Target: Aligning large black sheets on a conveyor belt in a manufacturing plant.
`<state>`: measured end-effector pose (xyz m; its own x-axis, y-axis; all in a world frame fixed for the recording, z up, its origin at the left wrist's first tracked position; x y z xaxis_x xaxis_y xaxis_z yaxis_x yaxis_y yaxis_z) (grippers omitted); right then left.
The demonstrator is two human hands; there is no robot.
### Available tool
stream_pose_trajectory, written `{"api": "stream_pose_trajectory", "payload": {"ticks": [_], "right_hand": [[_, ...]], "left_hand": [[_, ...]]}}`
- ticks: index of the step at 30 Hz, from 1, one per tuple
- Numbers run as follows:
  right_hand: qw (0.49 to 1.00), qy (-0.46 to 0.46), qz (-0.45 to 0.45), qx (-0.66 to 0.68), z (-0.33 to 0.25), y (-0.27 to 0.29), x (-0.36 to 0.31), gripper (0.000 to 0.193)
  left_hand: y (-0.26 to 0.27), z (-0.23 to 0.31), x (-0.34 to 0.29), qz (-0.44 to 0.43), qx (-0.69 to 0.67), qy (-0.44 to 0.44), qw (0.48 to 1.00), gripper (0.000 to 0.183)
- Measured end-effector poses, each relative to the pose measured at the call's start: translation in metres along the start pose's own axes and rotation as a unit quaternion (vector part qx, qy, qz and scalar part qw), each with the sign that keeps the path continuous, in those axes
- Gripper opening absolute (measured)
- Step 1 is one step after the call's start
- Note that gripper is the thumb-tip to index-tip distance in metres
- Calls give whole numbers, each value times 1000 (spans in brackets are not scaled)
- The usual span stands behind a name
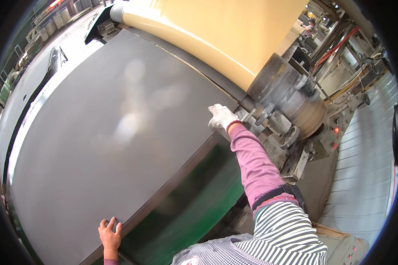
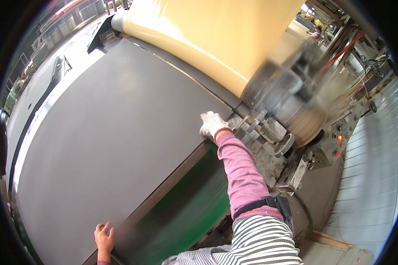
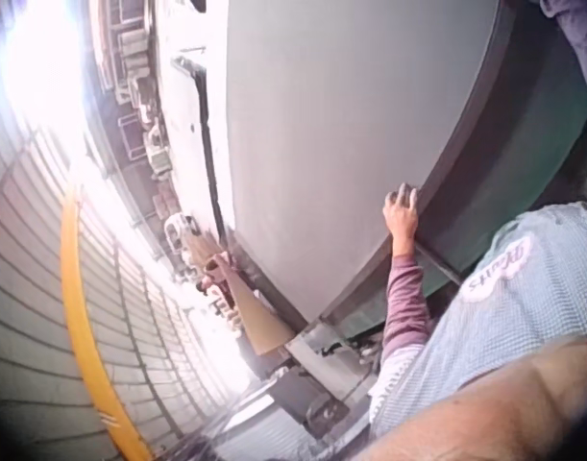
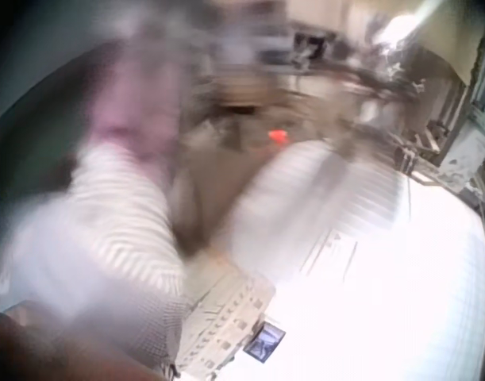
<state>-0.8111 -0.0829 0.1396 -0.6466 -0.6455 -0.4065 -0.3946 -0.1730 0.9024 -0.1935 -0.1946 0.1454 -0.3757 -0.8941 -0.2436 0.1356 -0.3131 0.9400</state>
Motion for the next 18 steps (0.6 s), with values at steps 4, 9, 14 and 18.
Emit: {"api": "stream_pose_trajectory", "payload": {"ticks": [4,9,14,18], "right_hand": [[954,219,194,65,-29,12,-10,45],[852,274,362,261,-57,37,-124,24],[848,106,89,512,-54,-20,-188,15],[879,90,35,467,-64,-85,-225,21]], "left_hand": [[-7,54,16,-53,3,-12,999,46],[-12,-68,19,1,-273,93,958,61],[15,-184,-45,142,-17,229,963,70],[46,-120,-79,232,-37,101,967,62]]}}
Point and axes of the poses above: each hand's wrist, its own x-axis towards the middle knuckle, its own y-axis out of the back of the hand, z = x × y, the point moved 9 cm from there along x, towards the middle knuckle, and after that the axes turned 2 degrees about y, right-handed, at the moved point
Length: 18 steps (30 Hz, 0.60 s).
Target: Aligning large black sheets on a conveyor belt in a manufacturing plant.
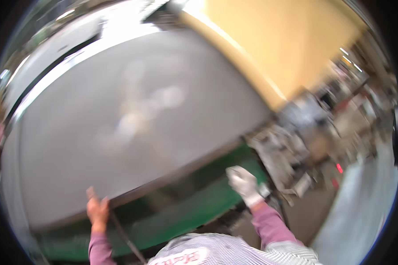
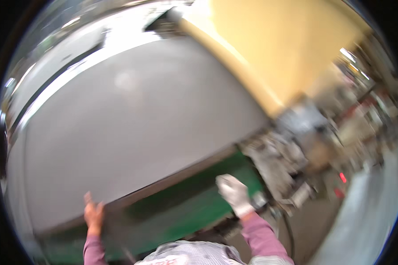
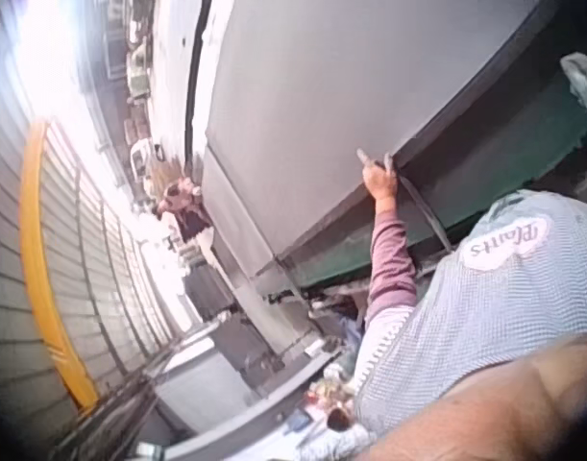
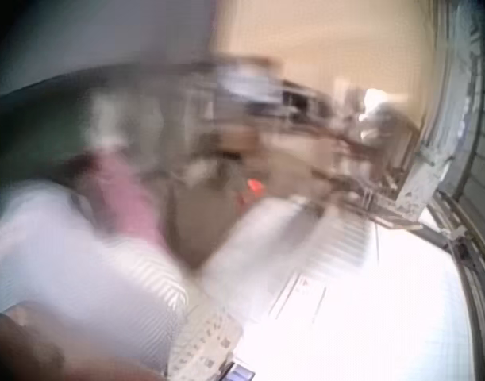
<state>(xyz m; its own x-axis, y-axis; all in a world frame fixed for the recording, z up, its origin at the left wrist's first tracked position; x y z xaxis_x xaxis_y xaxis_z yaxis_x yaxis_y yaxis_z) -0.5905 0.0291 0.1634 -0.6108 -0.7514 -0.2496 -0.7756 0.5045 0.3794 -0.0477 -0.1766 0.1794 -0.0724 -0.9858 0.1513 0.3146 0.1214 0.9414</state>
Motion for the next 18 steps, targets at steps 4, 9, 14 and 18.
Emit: {"api": "stream_pose_trajectory", "payload": {"ticks": [4,9,14,18], "right_hand": [[990,-115,76,28,35,22,-46,15],[997,-60,-39,31,1,-73,-48,15],[995,54,-78,30,-21,-96,-39,12],[997,-41,-56,-16,-22,-77,-27,19]], "left_hand": [[-25,121,4,-34,-63,-74,995,51],[-78,156,-9,11,-76,-175,982,80],[-55,119,9,64,-70,-333,938,14],[-52,-35,38,-35,-59,-160,985,20]]}}
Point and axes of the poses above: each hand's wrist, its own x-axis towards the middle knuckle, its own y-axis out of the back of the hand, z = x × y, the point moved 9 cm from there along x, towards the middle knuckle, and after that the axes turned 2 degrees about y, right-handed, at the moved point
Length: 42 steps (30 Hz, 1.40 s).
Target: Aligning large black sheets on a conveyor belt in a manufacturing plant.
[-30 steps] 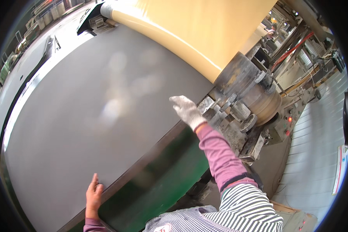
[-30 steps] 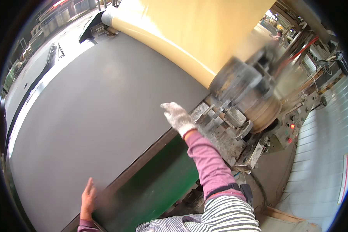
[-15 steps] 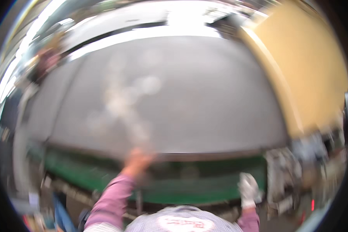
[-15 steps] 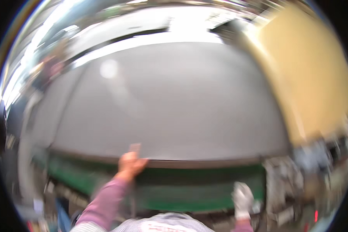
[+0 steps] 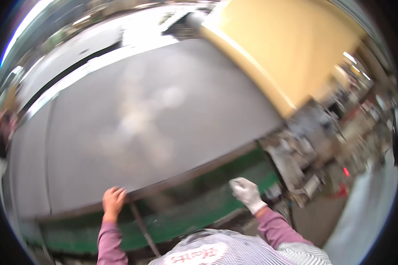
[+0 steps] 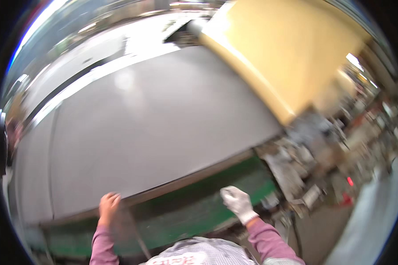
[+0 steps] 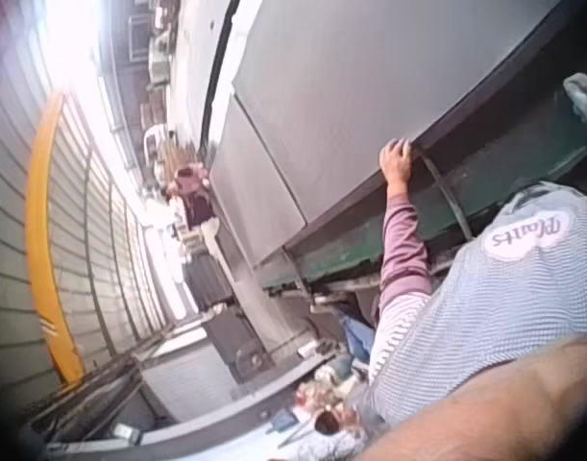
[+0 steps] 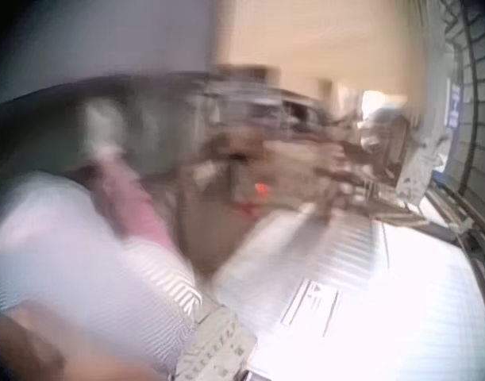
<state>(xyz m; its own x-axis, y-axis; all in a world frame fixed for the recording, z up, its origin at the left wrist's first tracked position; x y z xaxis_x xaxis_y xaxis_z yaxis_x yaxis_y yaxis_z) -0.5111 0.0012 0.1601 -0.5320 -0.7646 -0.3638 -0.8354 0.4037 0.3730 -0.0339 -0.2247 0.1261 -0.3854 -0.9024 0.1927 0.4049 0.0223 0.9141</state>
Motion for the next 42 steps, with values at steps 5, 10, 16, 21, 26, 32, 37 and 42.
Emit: {"api": "stream_pose_trajectory", "payload": {"ticks": [5,10,16,21,26,32,37,42], "right_hand": [[996,-71,37,49,10,28,-30,20],[998,-40,18,45,22,18,-24,20],[998,-44,20,-45,32,47,-25,25],[987,-49,116,-96,68,99,-37,27],[996,-36,63,-53,40,39,-12,23],[989,40,84,-114,-1,46,-14,14],[934,283,78,-202,-72,-13,15,23],[887,398,-54,-227,-148,-155,42,32]], "left_hand": [[-19,60,36,-89,-26,-4,996,26],[-52,147,63,-101,-53,-71,991,39],[-23,-4,43,-135,-14,82,987,34],[-16,8,34,-123,-6,9,992,28],[-20,93,42,-112,50,36,992,34],[28,40,77,112,-79,81,987,44],[52,-156,24,7,30,326,945,74],[17,-141,26,-65,93,363,925,82]]}}
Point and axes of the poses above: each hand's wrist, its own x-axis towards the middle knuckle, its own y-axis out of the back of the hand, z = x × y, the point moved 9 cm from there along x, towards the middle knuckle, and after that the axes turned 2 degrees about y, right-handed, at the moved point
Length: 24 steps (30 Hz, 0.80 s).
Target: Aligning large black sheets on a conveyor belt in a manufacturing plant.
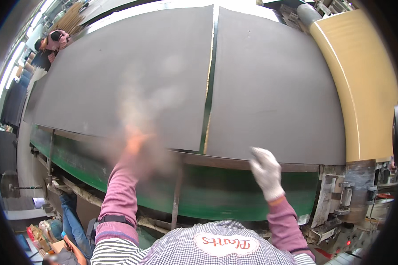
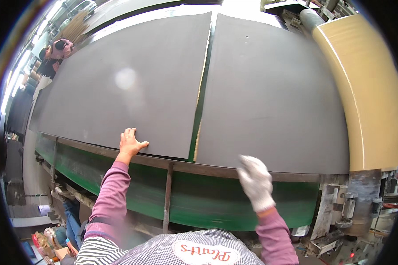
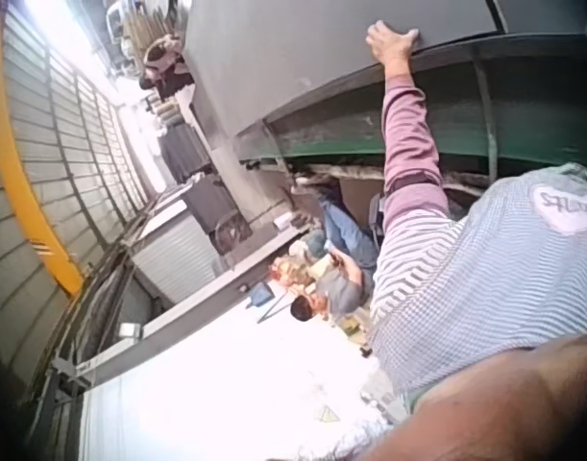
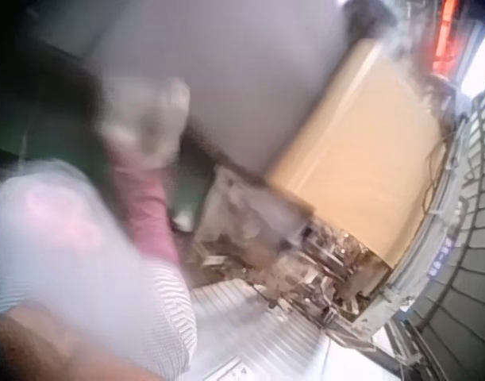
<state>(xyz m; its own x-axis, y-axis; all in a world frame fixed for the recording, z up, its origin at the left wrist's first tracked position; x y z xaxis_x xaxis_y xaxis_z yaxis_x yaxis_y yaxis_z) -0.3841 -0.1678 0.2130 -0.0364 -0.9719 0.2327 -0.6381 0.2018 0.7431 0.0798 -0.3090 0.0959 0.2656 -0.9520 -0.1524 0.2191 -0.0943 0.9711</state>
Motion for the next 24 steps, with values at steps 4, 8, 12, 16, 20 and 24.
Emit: {"api": "stream_pose_trajectory", "payload": {"ticks": [4,8,12,16,20,24], "right_hand": [[991,-14,-114,-66,-39,-87,62,59],[975,-78,-145,-150,-28,-106,64,60],[969,-65,-107,-211,55,-58,43,61],[962,-86,-138,-220,118,-48,49,62],[960,-102,-128,-226,153,1,44,63],[894,-235,-174,-340,147,-3,55,28]], "left_hand": [[4,67,-37,74,52,-152,984,75],[37,-37,-8,230,-41,-70,970,55],[42,-106,36,100,74,74,989,56],[36,-102,21,6,25,20,999,47],[15,-34,12,44,1,-132,990,41],[-8,-23,-25,-9,64,-145,987,50]]}}
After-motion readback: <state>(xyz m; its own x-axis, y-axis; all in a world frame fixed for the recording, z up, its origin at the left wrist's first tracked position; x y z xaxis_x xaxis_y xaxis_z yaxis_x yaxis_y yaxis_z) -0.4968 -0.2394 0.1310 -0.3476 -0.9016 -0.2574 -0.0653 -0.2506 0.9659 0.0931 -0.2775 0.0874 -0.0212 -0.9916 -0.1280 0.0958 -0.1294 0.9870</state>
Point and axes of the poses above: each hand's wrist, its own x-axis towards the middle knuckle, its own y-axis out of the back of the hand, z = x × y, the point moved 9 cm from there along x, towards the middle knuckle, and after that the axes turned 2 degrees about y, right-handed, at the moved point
